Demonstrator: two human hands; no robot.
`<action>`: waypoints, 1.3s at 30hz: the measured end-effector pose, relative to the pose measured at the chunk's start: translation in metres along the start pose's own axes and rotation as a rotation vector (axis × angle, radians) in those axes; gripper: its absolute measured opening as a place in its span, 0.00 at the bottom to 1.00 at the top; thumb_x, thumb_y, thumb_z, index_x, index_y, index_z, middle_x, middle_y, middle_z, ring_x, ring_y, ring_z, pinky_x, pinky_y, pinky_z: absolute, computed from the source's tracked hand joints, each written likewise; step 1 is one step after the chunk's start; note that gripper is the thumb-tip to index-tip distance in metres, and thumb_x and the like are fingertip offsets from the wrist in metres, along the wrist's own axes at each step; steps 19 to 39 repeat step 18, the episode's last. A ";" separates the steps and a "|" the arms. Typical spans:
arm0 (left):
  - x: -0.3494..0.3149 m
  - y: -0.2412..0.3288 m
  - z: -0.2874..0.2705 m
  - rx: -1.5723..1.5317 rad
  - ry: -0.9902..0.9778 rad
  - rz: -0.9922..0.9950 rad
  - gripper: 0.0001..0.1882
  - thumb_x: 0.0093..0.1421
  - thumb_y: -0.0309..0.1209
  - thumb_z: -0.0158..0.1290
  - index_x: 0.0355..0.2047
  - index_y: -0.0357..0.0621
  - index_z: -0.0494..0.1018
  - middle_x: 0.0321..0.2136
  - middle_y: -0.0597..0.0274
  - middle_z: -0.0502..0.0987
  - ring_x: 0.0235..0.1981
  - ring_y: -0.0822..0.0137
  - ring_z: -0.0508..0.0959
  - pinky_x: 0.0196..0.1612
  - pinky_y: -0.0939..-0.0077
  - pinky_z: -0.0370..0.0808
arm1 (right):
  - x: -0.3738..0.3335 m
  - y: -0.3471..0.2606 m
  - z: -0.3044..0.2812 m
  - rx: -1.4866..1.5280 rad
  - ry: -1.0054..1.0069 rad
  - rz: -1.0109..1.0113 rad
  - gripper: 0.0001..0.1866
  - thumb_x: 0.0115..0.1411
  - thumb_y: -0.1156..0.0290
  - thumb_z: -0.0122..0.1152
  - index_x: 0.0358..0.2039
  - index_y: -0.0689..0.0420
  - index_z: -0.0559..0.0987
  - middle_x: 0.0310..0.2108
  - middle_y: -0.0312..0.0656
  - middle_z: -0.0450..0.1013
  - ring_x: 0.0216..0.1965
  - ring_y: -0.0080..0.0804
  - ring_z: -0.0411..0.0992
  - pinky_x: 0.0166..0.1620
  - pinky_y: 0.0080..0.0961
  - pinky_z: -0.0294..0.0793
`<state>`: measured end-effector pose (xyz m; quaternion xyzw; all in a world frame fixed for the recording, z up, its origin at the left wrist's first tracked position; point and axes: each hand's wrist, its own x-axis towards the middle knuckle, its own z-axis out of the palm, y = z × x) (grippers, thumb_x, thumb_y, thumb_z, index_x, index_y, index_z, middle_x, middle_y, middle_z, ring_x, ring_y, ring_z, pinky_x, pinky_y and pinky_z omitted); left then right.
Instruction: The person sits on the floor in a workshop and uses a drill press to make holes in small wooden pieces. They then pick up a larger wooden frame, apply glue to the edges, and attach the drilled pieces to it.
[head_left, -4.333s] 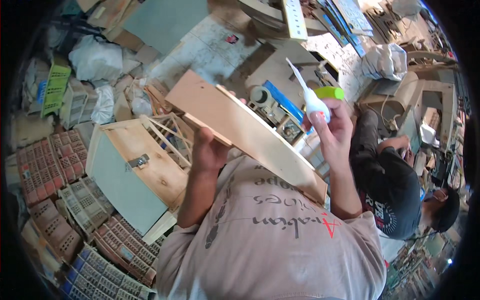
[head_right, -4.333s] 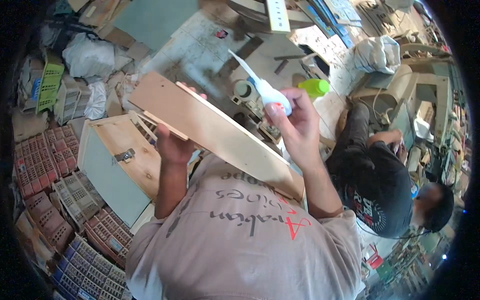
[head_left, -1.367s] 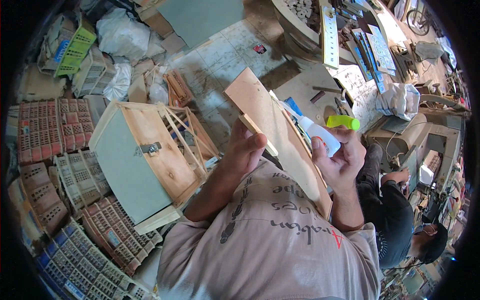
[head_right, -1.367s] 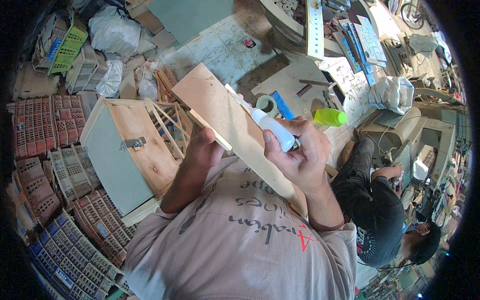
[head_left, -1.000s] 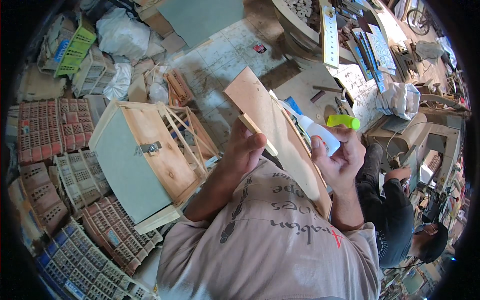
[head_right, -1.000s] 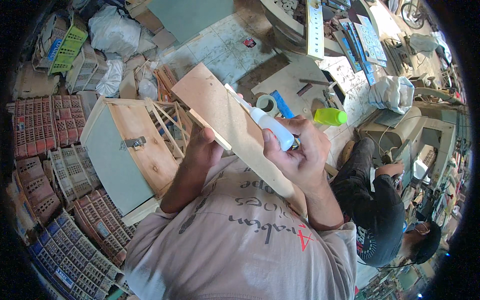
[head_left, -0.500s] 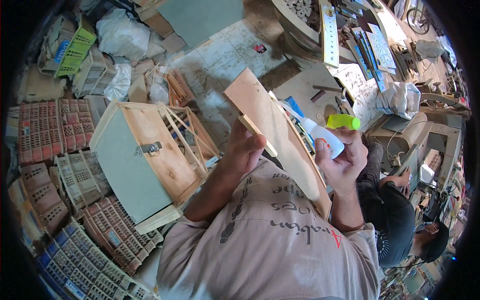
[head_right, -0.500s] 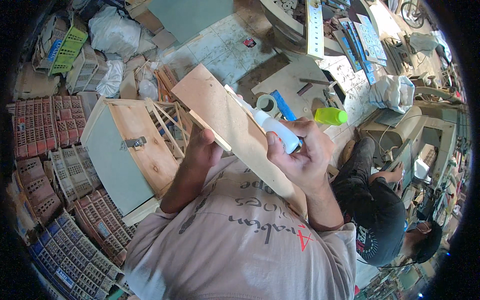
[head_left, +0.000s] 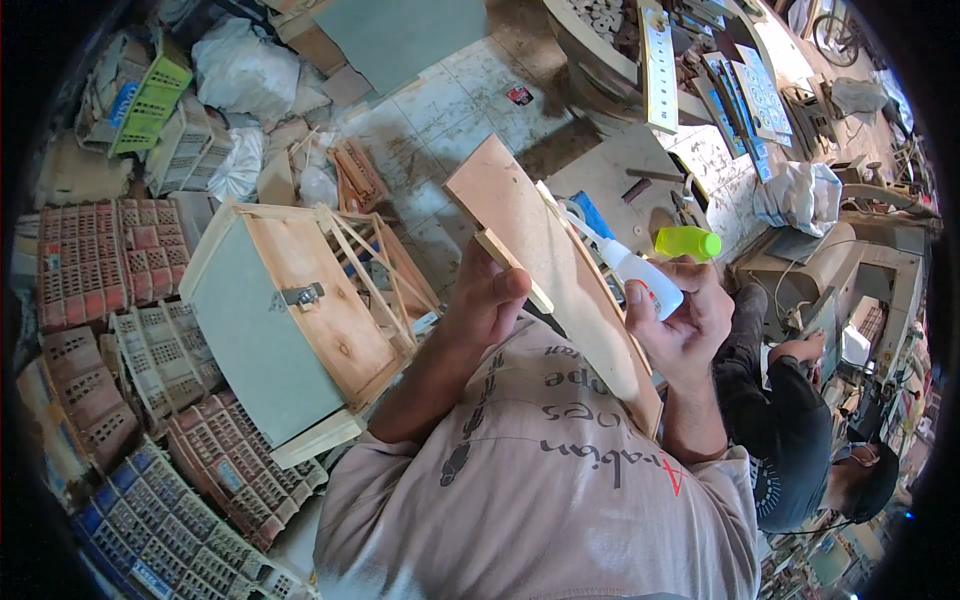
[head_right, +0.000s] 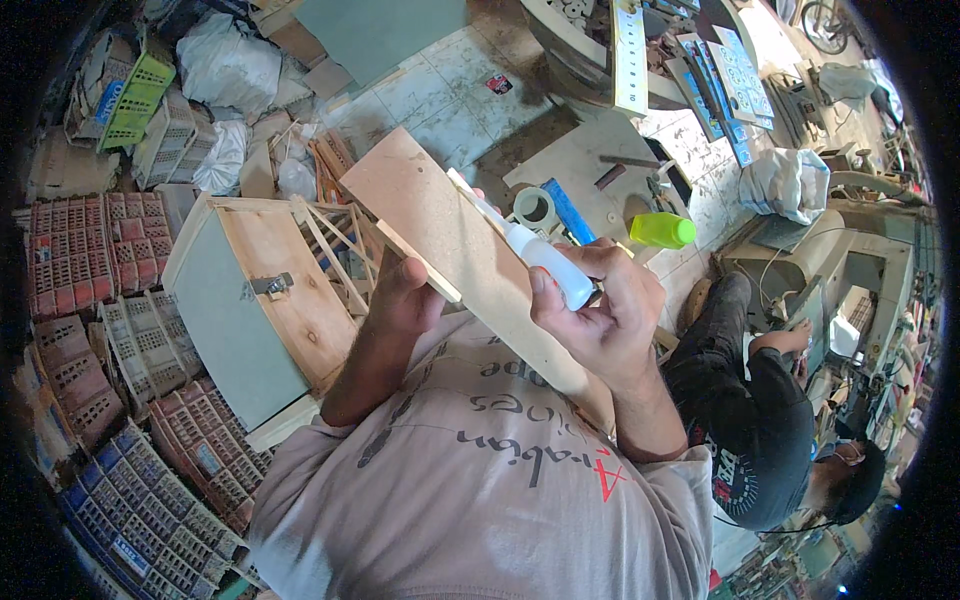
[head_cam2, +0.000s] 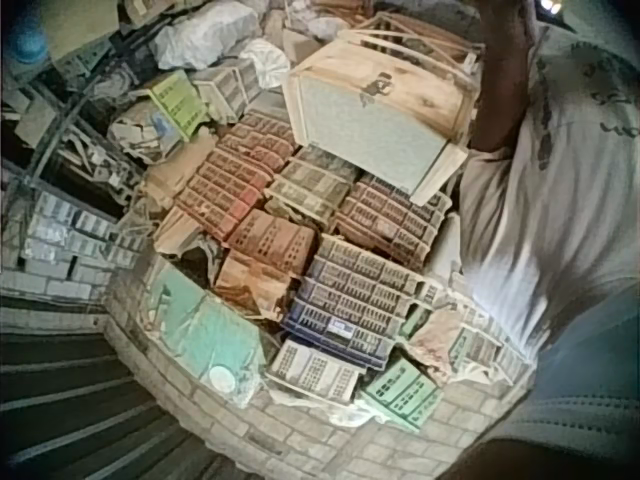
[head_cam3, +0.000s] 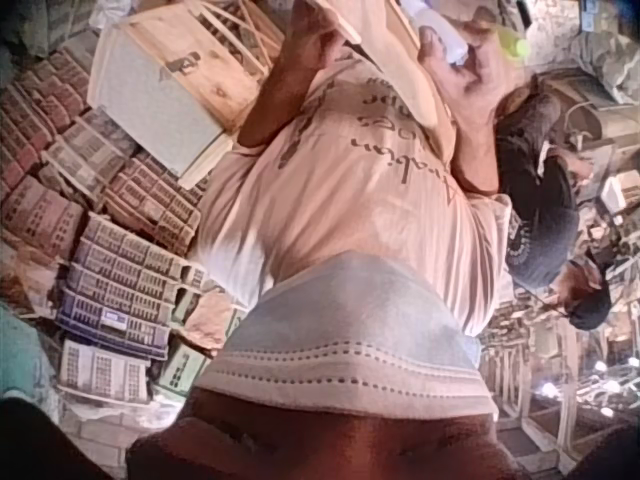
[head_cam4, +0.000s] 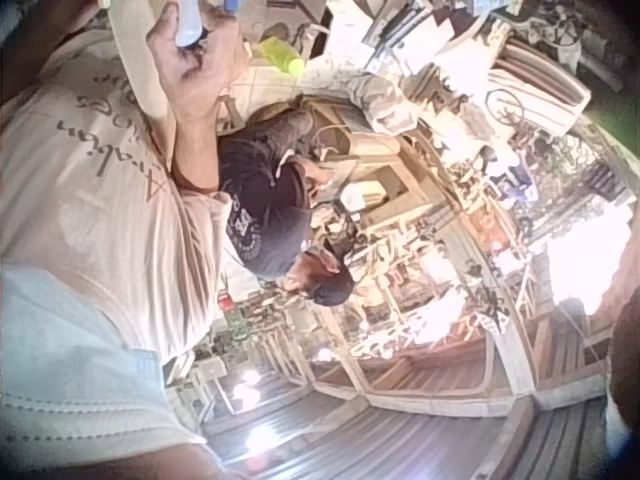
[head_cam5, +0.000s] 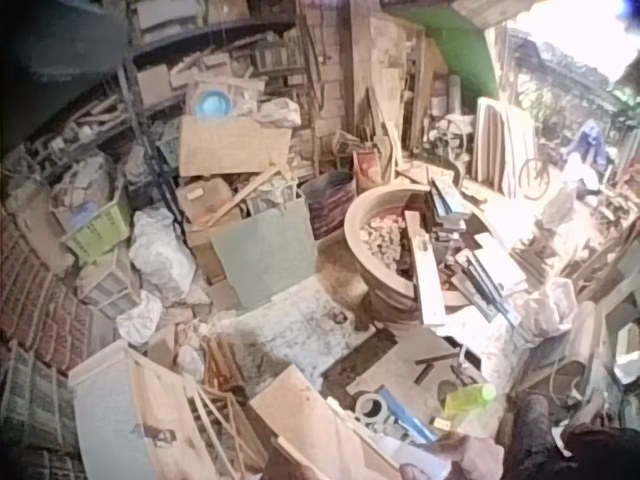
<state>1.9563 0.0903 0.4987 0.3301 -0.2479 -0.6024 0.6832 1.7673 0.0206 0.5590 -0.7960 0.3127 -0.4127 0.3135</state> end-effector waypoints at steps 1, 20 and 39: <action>0.000 -0.001 0.000 -0.007 0.004 0.005 0.57 0.44 0.56 0.66 0.65 0.42 0.48 0.58 0.46 0.62 0.60 0.50 0.66 0.62 0.51 0.64 | -0.001 0.001 -0.001 -0.017 -0.001 -0.012 0.14 0.48 0.77 0.70 0.29 0.64 0.72 0.26 0.49 0.78 0.21 0.26 0.74 0.25 0.21 0.73; -0.001 -0.002 -0.005 -0.025 0.007 0.000 0.57 0.46 0.53 0.67 0.67 0.43 0.47 0.62 0.45 0.58 0.62 0.49 0.64 0.62 0.49 0.64 | -0.034 0.034 -0.018 0.384 0.292 0.421 0.10 0.58 0.77 0.63 0.39 0.63 0.73 0.35 0.39 0.73 0.33 0.17 0.70 0.38 0.15 0.69; -0.001 -0.002 -0.005 -0.025 0.007 0.000 0.57 0.46 0.53 0.67 0.67 0.43 0.47 0.62 0.45 0.58 0.62 0.49 0.64 0.62 0.49 0.64 | -0.034 0.034 -0.018 0.384 0.292 0.421 0.10 0.58 0.77 0.63 0.39 0.63 0.73 0.35 0.39 0.73 0.33 0.17 0.70 0.38 0.15 0.69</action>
